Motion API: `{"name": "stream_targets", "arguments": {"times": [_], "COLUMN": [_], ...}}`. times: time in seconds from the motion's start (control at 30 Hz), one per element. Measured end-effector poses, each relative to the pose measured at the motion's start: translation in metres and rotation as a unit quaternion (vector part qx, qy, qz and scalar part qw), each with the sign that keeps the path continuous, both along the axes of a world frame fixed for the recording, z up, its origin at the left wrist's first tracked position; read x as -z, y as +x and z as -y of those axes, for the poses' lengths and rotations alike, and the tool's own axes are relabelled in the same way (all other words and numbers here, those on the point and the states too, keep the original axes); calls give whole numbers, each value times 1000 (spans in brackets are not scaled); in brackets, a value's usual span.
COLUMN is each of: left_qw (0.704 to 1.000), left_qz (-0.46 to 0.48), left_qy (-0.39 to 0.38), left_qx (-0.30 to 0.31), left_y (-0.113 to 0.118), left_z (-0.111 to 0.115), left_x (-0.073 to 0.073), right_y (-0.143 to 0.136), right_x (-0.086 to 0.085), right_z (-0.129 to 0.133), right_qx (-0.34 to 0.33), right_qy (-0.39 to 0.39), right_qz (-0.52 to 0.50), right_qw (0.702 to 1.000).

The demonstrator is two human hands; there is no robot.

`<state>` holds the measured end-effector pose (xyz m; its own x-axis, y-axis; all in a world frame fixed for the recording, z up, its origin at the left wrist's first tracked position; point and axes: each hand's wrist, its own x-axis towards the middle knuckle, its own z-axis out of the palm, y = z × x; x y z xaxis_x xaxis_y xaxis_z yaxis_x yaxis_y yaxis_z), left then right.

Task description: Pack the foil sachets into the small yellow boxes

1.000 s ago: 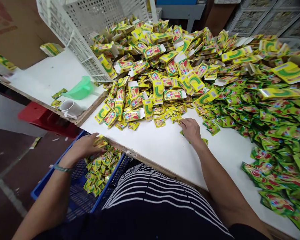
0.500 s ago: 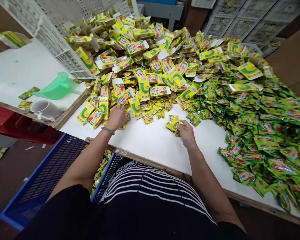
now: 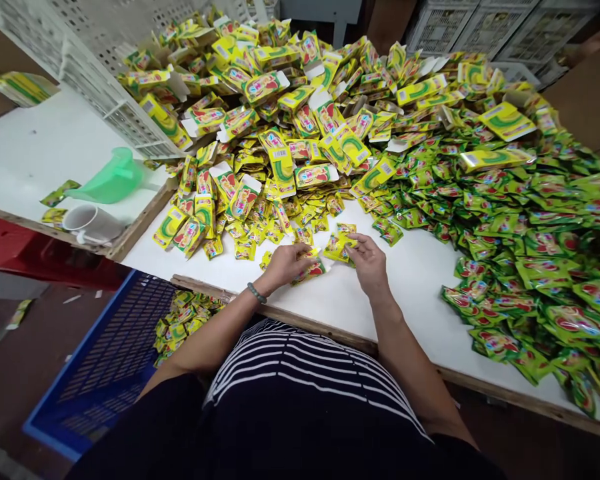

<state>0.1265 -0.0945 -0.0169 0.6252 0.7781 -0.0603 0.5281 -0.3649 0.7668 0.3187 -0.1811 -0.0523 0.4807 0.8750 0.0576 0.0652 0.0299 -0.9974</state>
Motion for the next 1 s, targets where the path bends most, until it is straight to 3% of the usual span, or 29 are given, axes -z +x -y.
{"name": "stream_targets", "arguments": {"times": [0.13,0.4,0.47,0.53,0.6,0.63,0.73,0.87,0.93,1.0], "left_qw": [989,967,958,953,948,947,939,936,938,939], "left_qz": [89,83,85,85,91,95,110,124,124,116], "left_qy": [-117,-242,-273,-291,-300,-302,-316,-320,-314,-312], "left_qx": [1,10,-2,-25,-50,-60,-78,-81,-82,-82], "left_y": [7,0,3,6,10,12,16,21,21,21], "left_z": [4,11,12,13,13,14,15,18,19,20], "left_x": [12,17,18,20,22,23,26,26,25,24], "right_y": [8,0,7,25,47,57,76,78,73,63], "right_x": [-2,4,6,9,11,13,17,14,9,4], "right_z": [7,2,2,8,18,23,32,32,30,27], "right_qx": [-78,-215,-178,-74,49,76,82,89,65,-7], "right_qy": [-39,-29,-51,-95,-158,-193,-268,-294,-257,-183], "right_qz": [118,208,190,206,284,330,378,310,230,126], "right_qw": [989,954,964,971,945,921,882,900,936,975]}}
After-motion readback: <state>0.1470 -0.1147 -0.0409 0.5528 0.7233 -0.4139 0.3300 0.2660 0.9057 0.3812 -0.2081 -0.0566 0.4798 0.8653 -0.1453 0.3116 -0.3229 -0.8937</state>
